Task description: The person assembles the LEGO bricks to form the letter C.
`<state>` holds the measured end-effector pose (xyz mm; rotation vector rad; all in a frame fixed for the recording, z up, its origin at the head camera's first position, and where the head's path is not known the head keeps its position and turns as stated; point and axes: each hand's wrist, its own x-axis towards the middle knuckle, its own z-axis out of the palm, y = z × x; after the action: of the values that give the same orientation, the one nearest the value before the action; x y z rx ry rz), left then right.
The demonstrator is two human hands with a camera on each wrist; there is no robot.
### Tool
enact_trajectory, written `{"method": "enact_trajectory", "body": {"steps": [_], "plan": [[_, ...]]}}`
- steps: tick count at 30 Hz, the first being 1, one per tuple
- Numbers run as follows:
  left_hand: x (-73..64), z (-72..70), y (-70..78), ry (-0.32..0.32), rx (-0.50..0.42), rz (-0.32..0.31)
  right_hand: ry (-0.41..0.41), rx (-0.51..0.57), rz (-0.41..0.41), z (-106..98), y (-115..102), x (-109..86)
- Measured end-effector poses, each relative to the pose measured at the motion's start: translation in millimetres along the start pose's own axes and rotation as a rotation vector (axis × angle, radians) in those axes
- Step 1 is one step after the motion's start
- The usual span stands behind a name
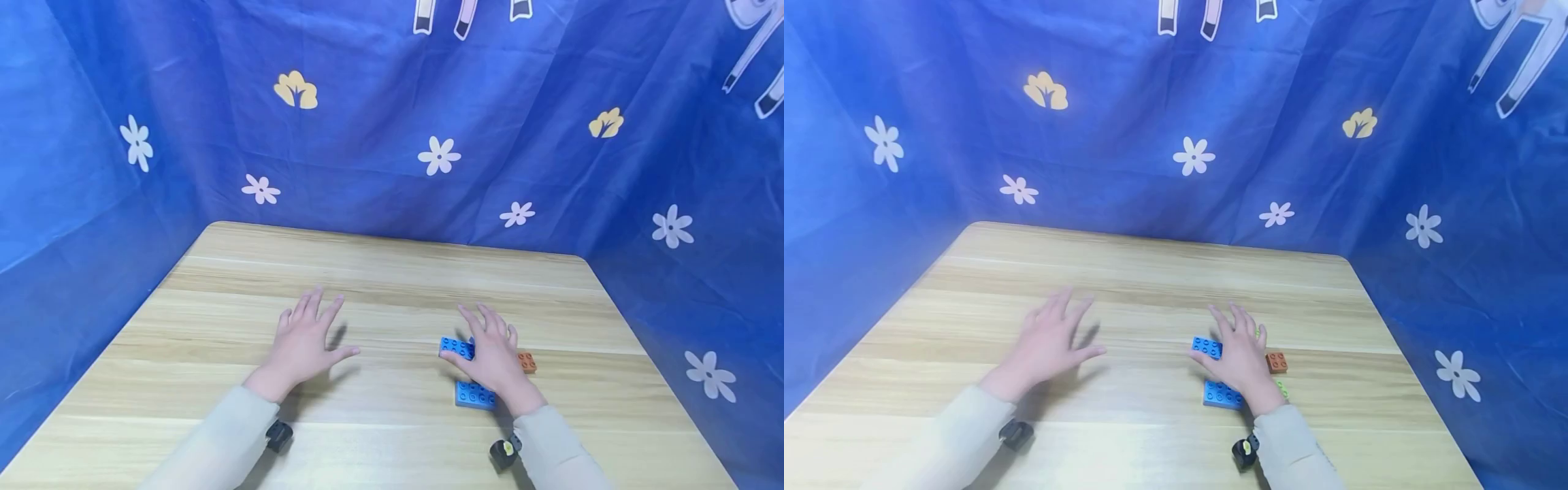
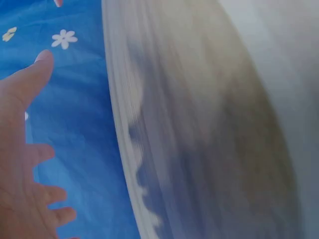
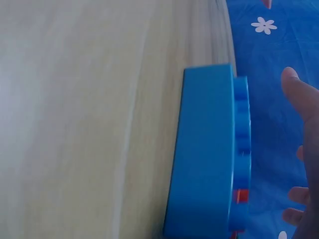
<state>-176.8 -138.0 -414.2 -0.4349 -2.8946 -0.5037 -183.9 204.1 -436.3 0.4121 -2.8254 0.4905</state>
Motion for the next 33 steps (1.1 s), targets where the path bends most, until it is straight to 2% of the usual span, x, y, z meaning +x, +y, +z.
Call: {"method": "enact_trajectory", "body": {"steps": [11,23,27,33], "plan": [[13.2,11.7,20.6,0.009,-0.019,0.077,-0.028,0.002,-0.048,-5,18,-5.9],[22.6,25.6,43.3,-0.022,-0.055,0.140,-0.040,0.019,-0.102,-11,31,-13.1],[26.1,31.5,51.7,-0.044,-0.088,0.152,-0.049,0.044,-0.105,-11,34,-14.1],[33.4,42.5,63.8,-0.041,-0.124,0.202,-0.066,0.085,-0.095,-11,37,-14.0]]}}
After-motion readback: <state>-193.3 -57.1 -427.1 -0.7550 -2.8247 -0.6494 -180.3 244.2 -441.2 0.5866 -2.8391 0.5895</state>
